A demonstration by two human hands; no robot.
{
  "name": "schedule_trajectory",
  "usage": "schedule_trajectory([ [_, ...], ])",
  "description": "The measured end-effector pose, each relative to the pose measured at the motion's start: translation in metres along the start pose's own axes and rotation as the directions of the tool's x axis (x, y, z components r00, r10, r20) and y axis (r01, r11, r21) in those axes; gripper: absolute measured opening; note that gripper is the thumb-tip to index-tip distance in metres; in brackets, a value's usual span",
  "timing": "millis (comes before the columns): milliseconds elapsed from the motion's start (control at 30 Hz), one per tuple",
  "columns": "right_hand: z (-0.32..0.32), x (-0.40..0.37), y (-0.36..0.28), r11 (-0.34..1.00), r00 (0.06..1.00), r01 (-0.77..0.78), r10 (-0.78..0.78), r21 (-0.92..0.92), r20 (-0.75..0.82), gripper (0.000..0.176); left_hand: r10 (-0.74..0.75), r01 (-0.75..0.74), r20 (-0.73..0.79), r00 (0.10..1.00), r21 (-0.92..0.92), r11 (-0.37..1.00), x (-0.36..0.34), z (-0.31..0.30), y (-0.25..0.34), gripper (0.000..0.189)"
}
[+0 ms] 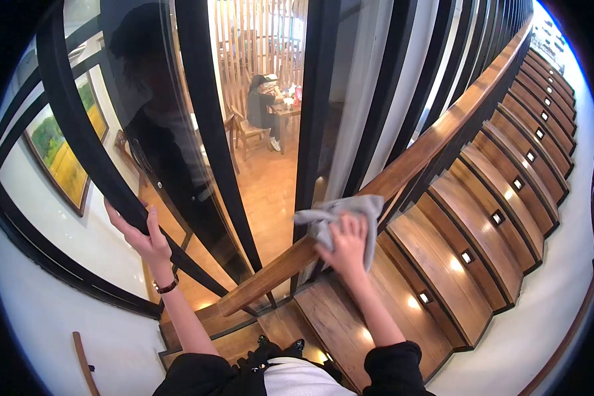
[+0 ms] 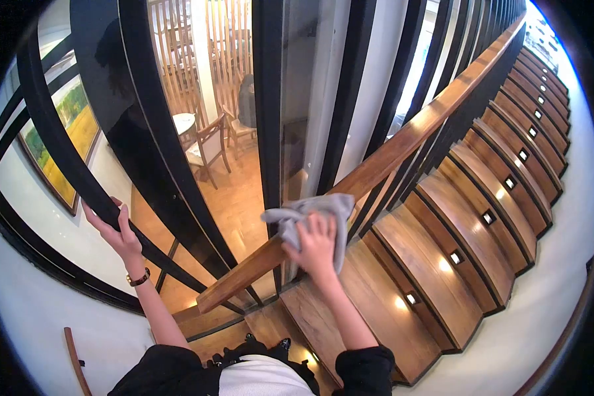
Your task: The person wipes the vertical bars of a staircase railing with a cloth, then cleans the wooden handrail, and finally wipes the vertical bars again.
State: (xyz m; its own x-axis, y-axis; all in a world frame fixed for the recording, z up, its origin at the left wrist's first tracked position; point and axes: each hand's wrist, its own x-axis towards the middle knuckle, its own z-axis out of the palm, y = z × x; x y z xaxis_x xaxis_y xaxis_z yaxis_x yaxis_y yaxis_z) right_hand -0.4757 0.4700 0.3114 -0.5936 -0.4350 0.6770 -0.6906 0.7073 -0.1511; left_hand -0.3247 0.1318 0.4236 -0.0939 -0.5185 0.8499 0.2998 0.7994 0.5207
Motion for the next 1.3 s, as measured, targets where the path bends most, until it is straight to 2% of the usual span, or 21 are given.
schedule_trajectory([
  [100, 0.002, 0.017, 0.012, 0.987, 0.982, -0.109, 0.089, -0.114, -0.169, 0.049, 0.015, -0.015, -0.008, 1.000, -0.026, 1.000, -0.006, -0.002, -0.012, 0.074],
  [200, 0.011, 0.007, -0.016, 0.974, 0.985, -0.157, 0.142, -0.165, -0.097, 0.050, 0.008, -0.009, -0.010, 1.000, -0.035, 0.999, -0.004, -0.001, -0.010, 0.074],
  [300, 0.044, -0.034, -0.064, 0.971, 0.987, -0.084, 0.112, -0.225, 0.113, 0.056, -0.009, 0.010, 0.022, 1.000, -0.042, 0.999, -0.004, -0.003, -0.008, 0.074],
  [367, 0.063, -0.068, -0.100, 0.966, 0.975, 0.054, 0.004, -0.254, 0.224, 0.056, -0.017, 0.018, 0.024, 1.000, -0.058, 0.998, -0.003, -0.002, -0.006, 0.074],
  [400, 0.077, -0.087, -0.118, 0.976, 0.970, 0.094, -0.046, -0.194, 0.238, 0.055, -0.018, 0.020, 0.024, 1.000, -0.066, 0.998, -0.001, -0.001, -0.004, 0.074],
  [433, 0.078, -0.099, -0.136, 0.985, 0.943, 0.134, -0.092, -0.111, 0.321, 0.051, -0.010, 0.011, 0.020, 1.000, -0.058, 0.998, 0.001, 0.000, -0.001, 0.074],
  [467, 0.085, -0.114, -0.152, 0.957, 0.923, 0.241, -0.176, -0.159, 0.342, 0.047, -0.002, 0.003, 0.016, 1.000, -0.050, 0.999, 0.002, 0.001, 0.001, 0.074],
  [500, 0.102, -0.131, -0.170, 0.939, 0.892, 0.311, -0.235, -0.149, 0.385, 0.051, 0.002, -0.002, 0.007, 1.000, -0.049, 0.999, -0.005, -0.002, -0.010, 0.074],
  [600, 0.133, -0.158, -0.195, 0.855, 0.801, 0.514, -0.507, 0.069, 0.319, 0.053, -0.024, 0.025, 0.035, 0.999, -0.044, 0.999, -0.004, -0.005, -0.015, 0.075],
  [700, 0.151, -0.153, -0.204, 0.808, 0.761, 0.480, -0.577, 0.341, 0.298, 0.058, 0.024, -0.023, 0.022, 0.999, -0.047, 0.999, -0.002, -0.003, -0.013, 0.075],
  [800, 0.132, -0.142, -0.191, 0.811, 0.783, 0.308, -0.514, 0.498, 0.352, 0.060, 0.041, -0.041, 0.018, 0.999, -0.022, 0.999, 0.002, -0.001, -0.007, 0.076],
  [933, 0.103, -0.125, -0.169, 0.898, 0.860, 0.235, -0.370, 0.371, 0.351, 0.059, 0.019, -0.019, 0.002, 1.000, -0.021, 1.000, 0.003, 0.001, -0.003, 0.074],
  [1067, 0.114, -0.126, -0.184, 0.883, 0.822, 0.341, -0.447, 0.323, 0.353, 0.057, 0.018, -0.018, 0.011, 1.000, -0.014, 1.000, 0.005, 0.000, -0.003, 0.074],
  [1167, 0.143, -0.128, -0.208, 0.842, 0.760, 0.406, -0.526, 0.354, 0.381, 0.051, 0.029, -0.029, 0.004, 1.000, -0.022, 0.999, 0.005, 0.002, 0.001, 0.073],
  [1300, 0.145, -0.133, -0.197, 0.807, 0.768, 0.380, -0.548, 0.453, 0.332, 0.053, 0.024, -0.023, 0.036, 0.999, -0.012, 1.000, 0.007, 0.000, -0.001, 0.074],
])
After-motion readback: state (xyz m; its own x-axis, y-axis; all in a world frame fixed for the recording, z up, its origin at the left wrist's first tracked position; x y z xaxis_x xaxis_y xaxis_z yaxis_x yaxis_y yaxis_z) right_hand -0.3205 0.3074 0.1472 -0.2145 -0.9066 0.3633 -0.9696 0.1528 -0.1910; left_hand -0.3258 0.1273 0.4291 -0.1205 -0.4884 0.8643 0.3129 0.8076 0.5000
